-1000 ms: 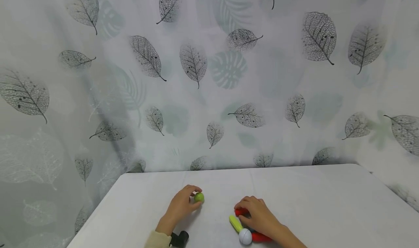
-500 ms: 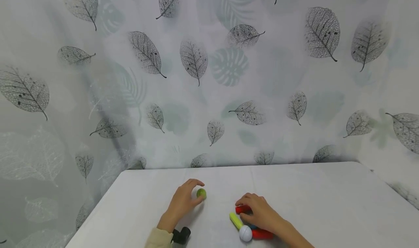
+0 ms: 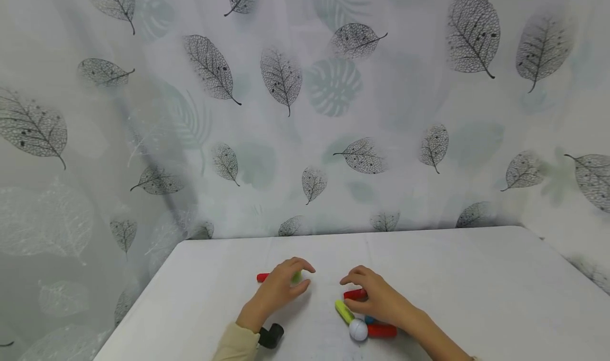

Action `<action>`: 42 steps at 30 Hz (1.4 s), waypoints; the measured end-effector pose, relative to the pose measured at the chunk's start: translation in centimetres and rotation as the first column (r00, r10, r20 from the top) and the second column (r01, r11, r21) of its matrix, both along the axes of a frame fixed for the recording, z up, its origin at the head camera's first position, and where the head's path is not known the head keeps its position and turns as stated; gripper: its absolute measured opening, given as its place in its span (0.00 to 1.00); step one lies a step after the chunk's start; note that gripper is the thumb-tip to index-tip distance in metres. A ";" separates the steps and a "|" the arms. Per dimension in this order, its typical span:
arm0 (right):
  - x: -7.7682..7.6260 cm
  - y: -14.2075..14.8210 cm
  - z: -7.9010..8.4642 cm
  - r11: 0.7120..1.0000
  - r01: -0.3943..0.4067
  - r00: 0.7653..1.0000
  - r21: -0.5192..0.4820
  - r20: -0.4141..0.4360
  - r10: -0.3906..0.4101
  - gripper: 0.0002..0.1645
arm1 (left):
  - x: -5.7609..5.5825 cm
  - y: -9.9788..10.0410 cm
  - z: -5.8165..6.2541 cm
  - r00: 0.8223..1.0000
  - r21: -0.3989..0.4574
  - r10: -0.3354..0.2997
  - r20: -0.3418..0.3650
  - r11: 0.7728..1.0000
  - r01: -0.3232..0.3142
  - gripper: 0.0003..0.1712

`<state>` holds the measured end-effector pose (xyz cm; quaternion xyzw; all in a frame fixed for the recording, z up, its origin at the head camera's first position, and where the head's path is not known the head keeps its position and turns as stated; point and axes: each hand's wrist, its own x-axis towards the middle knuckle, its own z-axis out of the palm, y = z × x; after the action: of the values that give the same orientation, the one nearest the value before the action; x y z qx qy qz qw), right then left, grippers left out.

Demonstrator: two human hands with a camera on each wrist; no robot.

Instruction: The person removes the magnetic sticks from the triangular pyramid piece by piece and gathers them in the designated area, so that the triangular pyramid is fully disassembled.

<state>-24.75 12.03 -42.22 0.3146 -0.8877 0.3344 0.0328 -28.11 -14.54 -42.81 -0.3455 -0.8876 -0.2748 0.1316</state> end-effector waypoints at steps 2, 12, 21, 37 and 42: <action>0.1 0.0 0.3 0.999 -0.032 0.999 -0.020 0.005 0.032 0.18 | 0.0 0.3 0.1 0.999 -0.023 -0.049 0.003 0.999 0.049 0.12; 0.8 0.4 1.3 0.993 -0.117 0.978 0.021 0.178 0.112 0.16 | 0.8 1.2 0.7 0.991 -0.096 -0.079 0.106 0.991 0.089 0.12; 1.2 0.5 1.6 0.983 -0.130 0.975 0.127 0.195 0.104 0.21 | 1.3 1.7 0.6 0.970 -0.064 -0.148 0.194 0.984 0.163 0.13; 0.3 1.0 1.0 0.972 -0.235 0.953 0.007 0.198 0.229 0.17 | 2.2 3.8 -0.2 0.937 -0.130 -0.235 0.258 0.953 0.275 0.17; 0.2 1.3 0.4 0.966 -0.254 0.946 -0.039 0.199 0.257 0.15 | 2.5 4.1 -0.3 0.957 -0.179 -0.190 0.219 0.957 0.230 0.14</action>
<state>-24.58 13.33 -41.82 0.3909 -0.8361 0.3720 -0.0992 -25.65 -10.46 -43.08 -0.4205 -0.8777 -0.2288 -0.0240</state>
